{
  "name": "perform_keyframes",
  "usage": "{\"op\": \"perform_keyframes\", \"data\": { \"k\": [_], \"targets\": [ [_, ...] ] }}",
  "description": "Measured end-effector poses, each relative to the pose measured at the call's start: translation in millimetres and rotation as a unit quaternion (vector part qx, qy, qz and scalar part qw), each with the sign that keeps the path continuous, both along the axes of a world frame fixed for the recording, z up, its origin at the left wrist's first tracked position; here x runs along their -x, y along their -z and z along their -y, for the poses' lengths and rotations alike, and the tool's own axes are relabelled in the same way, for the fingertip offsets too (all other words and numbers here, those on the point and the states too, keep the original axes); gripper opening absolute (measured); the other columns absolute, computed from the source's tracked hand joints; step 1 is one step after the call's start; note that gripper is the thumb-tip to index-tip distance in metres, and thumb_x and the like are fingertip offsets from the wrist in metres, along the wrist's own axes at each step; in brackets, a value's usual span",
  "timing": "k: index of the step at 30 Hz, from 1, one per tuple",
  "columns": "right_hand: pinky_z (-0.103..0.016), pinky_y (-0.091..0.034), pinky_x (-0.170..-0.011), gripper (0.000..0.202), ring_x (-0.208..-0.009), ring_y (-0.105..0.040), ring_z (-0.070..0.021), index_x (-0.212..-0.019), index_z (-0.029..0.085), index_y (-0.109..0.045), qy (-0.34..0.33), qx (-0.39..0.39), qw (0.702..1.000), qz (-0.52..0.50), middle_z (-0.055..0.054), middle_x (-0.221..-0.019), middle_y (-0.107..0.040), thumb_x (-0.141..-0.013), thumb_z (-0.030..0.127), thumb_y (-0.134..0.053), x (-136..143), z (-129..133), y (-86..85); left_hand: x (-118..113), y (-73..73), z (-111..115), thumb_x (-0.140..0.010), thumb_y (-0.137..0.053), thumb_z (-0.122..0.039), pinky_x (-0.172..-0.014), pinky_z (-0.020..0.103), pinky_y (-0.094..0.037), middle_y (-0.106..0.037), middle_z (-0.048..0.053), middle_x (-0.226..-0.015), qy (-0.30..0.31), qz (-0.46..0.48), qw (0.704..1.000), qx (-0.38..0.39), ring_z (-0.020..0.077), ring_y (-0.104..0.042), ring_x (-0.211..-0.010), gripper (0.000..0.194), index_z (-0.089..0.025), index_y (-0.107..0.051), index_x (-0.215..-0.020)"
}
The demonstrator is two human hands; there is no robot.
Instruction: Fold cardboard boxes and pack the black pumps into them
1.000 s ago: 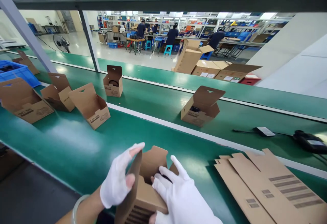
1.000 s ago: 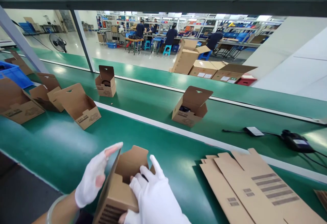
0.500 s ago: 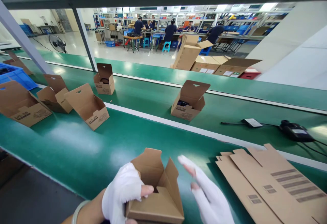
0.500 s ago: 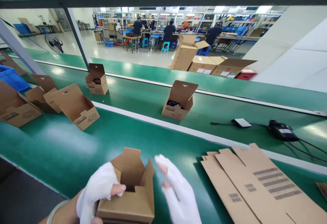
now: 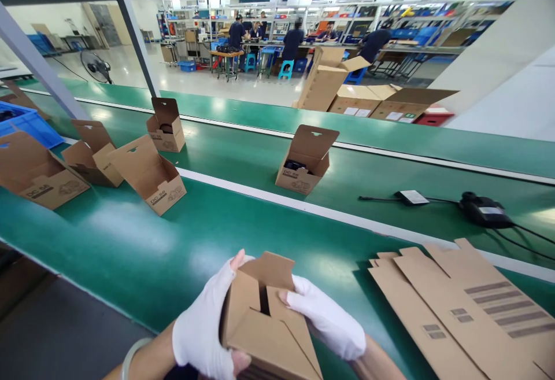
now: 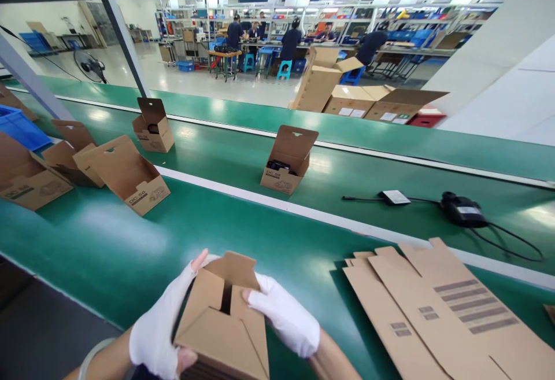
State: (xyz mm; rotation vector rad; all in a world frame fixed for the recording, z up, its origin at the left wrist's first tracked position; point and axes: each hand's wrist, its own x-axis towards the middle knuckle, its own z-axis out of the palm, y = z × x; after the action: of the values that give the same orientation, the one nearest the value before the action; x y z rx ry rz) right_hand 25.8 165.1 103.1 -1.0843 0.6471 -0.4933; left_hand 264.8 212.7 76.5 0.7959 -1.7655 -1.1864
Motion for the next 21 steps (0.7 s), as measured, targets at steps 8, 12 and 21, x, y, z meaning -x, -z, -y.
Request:
{"op": "perform_keyframes", "data": {
  "k": [8, 12, 21],
  "targets": [
    [-0.048, -0.044, -0.102, 0.064, -0.12, -0.058, -0.0289, -0.13, 0.023, -0.061, -0.14, 0.197, 0.954, -0.176, -0.011, -0.13, -0.062, -0.077, 0.057, -0.07, 5.8, 30.8, -34.1, -2.2, -0.3, 6.2, -0.062, -0.07, -0.06, -0.108, 0.059, -0.036, -0.049, 0.013, -0.122, 0.05, -0.03, 0.998, -0.01, 0.0381, -0.05, -0.117, 0.103, -0.026, -0.027, -0.149],
    [-0.024, -0.045, -0.06, 0.048, -0.074, -0.064, -0.0189, -0.113, 0.031, -0.067, -0.2, 0.271, 0.884, -0.323, 0.005, -0.086, -0.07, -0.067, 0.033, -0.079, -28.8, 26.9, -62.1, -0.9, -1.9, 8.7, -0.064, -0.069, -0.054, -0.107, 0.057, -0.038, -0.044, 0.01, -0.119, 0.077, -0.046, 0.996, 0.017, 0.0356, -0.049, -0.115, 0.098, -0.032, -0.026, -0.149],
    [-0.028, -0.044, -0.053, 0.045, -0.068, -0.068, -0.0245, -0.118, 0.024, -0.062, -0.107, 0.444, 0.759, -0.465, -0.003, -0.083, -0.073, -0.073, 0.026, -0.064, -32.6, 21.5, -49.9, -5.0, -4.4, 24.9, -0.065, -0.072, -0.052, -0.109, 0.055, -0.036, -0.05, 0.013, -0.126, 0.038, -0.066, 0.997, -0.005, 0.0359, -0.051, -0.12, 0.098, -0.024, -0.029, -0.149]
  ]
}}
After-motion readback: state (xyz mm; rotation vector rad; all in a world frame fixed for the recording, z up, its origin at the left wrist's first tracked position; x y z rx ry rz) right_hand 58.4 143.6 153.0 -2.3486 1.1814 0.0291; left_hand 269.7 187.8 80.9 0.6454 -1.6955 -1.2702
